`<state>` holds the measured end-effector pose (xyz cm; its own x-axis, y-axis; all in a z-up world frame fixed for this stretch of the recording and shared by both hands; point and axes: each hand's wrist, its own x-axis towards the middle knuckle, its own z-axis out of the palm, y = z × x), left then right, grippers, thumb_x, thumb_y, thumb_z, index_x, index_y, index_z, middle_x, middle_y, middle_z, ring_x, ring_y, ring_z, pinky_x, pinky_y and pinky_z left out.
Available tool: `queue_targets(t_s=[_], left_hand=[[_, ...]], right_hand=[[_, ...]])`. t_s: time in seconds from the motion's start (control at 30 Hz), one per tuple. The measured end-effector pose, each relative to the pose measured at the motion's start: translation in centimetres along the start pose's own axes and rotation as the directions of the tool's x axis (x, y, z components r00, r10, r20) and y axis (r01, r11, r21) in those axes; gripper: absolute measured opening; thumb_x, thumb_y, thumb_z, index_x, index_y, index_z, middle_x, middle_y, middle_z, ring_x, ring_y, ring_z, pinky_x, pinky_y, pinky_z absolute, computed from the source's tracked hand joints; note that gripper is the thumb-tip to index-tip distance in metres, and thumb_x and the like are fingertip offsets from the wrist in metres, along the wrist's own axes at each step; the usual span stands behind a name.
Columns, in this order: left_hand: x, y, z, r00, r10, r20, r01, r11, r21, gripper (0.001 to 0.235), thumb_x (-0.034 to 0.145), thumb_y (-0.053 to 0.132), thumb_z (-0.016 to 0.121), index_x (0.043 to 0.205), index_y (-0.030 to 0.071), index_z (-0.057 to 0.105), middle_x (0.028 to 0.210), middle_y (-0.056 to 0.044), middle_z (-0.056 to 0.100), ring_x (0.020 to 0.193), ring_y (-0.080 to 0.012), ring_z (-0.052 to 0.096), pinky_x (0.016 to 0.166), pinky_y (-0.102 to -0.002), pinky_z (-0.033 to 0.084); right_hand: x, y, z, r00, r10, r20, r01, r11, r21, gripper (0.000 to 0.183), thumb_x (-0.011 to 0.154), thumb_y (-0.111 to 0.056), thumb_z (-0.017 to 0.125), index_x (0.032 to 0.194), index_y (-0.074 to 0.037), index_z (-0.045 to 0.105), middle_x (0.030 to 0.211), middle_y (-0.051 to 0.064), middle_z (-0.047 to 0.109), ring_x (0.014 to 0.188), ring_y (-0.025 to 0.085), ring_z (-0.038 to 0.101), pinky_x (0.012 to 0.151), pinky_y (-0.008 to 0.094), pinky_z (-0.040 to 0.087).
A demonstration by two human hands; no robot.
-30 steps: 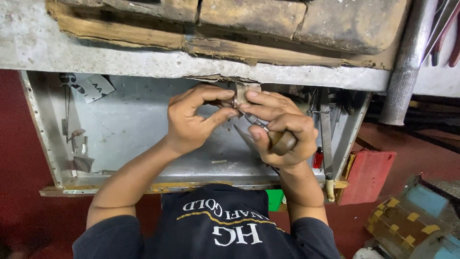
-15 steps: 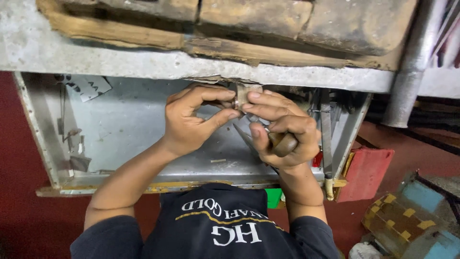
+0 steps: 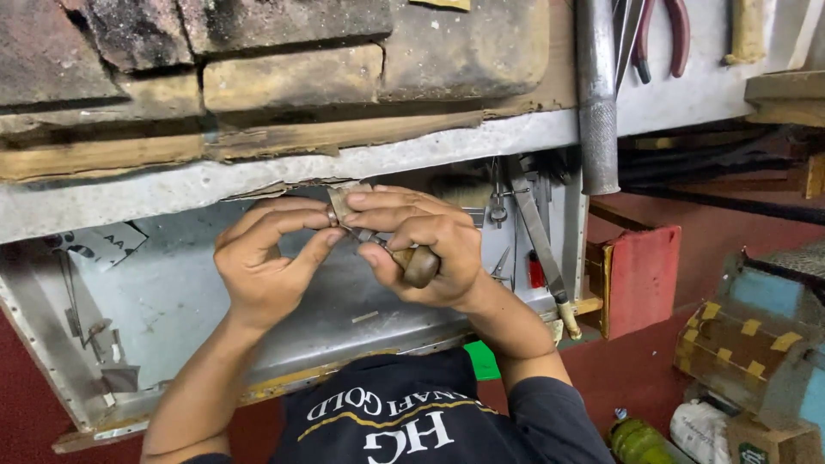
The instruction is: A jeweler uses a caliper to measure a small metal component and a graver to work on it at a workbench.
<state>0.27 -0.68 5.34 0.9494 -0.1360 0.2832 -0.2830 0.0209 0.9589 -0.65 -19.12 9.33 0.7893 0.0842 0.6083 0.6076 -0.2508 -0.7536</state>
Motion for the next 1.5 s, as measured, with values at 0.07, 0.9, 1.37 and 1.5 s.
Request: queue_targets(t_s=[0.07, 0.9, 1.37, 1.5], left_hand=[[0.2, 0.2, -0.2, 1.0, 0.017, 0.007, -0.017, 0.999, 0.032, 0.013, 0.086, -0.004, 0.084, 0.095, -0.007, 0.076, 0.094, -0.019, 0.078, 0.087, -0.0323, 0.078, 0.074, -0.037, 0.06], [1.3, 1.5, -0.8, 0.993, 0.113, 0.046, -0.119, 0.977, 0.176, 0.008, 0.09, -0.001, 0.082, 0.098, 0.001, 0.08, 0.097, -0.016, 0.078, 0.086, -0.0344, 0.079, 0.07, -0.04, 0.063], [0.9, 0.9, -1.1, 0.99, 0.143, 0.013, -0.143, 0.982, 0.125, 0.011, 0.09, -0.001, 0.081, 0.099, 0.004, 0.081, 0.098, -0.014, 0.078, 0.087, -0.0355, 0.079, 0.071, -0.041, 0.064], [0.9, 0.8, -1.2, 0.99, 0.14, 0.028, -0.142, 0.984, 0.107, 0.011, 0.091, -0.001, 0.08, 0.1, 0.005, 0.08, 0.098, -0.014, 0.077, 0.086, -0.0339, 0.079, 0.071, -0.039, 0.064]], right_hand=[[0.0, 0.1, 0.0, 1.0, -0.002, -0.003, 0.002, 1.0, 0.003, 0.022, 0.099, -0.008, 0.07, 0.091, -0.003, 0.051, 0.094, 0.02, 0.08, 0.088, 0.046, 0.08, 0.083, 0.059, 0.064], [0.1, 0.2, 0.2, 1.0, -0.022, -0.013, 0.022, 1.0, 0.012, 0.023, 0.098, -0.006, 0.071, 0.089, 0.0, 0.051, 0.09, 0.023, 0.079, 0.084, 0.047, 0.08, 0.083, 0.058, 0.064], [-0.8, 0.7, 0.6, 1.0, -0.015, 0.025, 0.014, 0.999, 0.032, 0.026, 0.098, -0.004, 0.07, 0.09, 0.0, 0.047, 0.088, 0.026, 0.076, 0.087, 0.049, 0.078, 0.09, 0.057, 0.062], [-0.9, 0.9, 0.7, 0.999, -0.022, 0.026, 0.021, 0.999, 0.026, 0.026, 0.098, -0.004, 0.071, 0.089, 0.0, 0.046, 0.088, 0.026, 0.076, 0.087, 0.049, 0.079, 0.089, 0.056, 0.061]])
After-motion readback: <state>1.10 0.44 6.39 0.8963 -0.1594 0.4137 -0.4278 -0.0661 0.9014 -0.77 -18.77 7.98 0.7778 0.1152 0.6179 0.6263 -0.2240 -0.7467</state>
